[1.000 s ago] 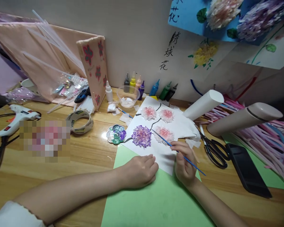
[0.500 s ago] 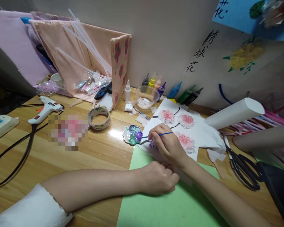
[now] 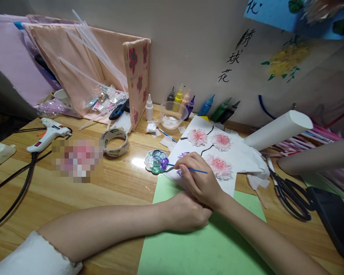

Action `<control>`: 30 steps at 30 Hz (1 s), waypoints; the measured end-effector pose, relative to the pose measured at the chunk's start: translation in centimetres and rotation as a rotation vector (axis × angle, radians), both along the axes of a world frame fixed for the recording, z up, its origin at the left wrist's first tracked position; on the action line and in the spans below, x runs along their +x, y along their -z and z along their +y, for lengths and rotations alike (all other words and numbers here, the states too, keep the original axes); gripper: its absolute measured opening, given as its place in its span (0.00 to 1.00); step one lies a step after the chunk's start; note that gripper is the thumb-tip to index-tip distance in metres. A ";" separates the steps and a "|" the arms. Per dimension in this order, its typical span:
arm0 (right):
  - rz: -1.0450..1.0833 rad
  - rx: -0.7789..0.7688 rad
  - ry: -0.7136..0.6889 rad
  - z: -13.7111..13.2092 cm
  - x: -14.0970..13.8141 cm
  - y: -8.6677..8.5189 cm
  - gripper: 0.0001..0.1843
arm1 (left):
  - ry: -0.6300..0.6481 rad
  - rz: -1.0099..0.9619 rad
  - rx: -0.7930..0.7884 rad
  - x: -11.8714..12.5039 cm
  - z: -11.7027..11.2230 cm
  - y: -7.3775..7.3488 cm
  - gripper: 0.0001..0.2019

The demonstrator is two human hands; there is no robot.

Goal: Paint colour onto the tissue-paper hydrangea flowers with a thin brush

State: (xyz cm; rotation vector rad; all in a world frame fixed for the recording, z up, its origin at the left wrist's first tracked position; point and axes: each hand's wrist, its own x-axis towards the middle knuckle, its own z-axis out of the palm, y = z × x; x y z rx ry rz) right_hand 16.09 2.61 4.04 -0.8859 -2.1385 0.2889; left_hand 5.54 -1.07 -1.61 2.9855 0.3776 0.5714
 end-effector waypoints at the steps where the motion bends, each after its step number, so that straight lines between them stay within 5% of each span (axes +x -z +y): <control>1: 0.022 0.012 0.009 -0.2 0.3 -0.2 0.11 | 0.003 0.004 -0.003 0.0 0.0 0.0 0.05; 6: 0.119 0.058 0.138 -1.1 3.9 -0.6 0.12 | -0.054 0.032 -0.057 -0.3 -0.1 -0.4 0.08; 13: 0.217 0.130 0.351 -3.2 9.9 3.9 0.10 | -0.064 -0.033 -0.084 -0.7 -0.1 -0.5 0.11; 17: 0.220 0.138 0.275 -4.0 10.6 5.0 0.10 | -0.069 -0.045 -0.098 -0.8 0.1 -0.8 0.12; 30: 0.208 0.000 0.237 -3.5 10.4 4.8 0.10 | -0.074 -0.109 -0.108 -0.7 0.4 -1.4 0.12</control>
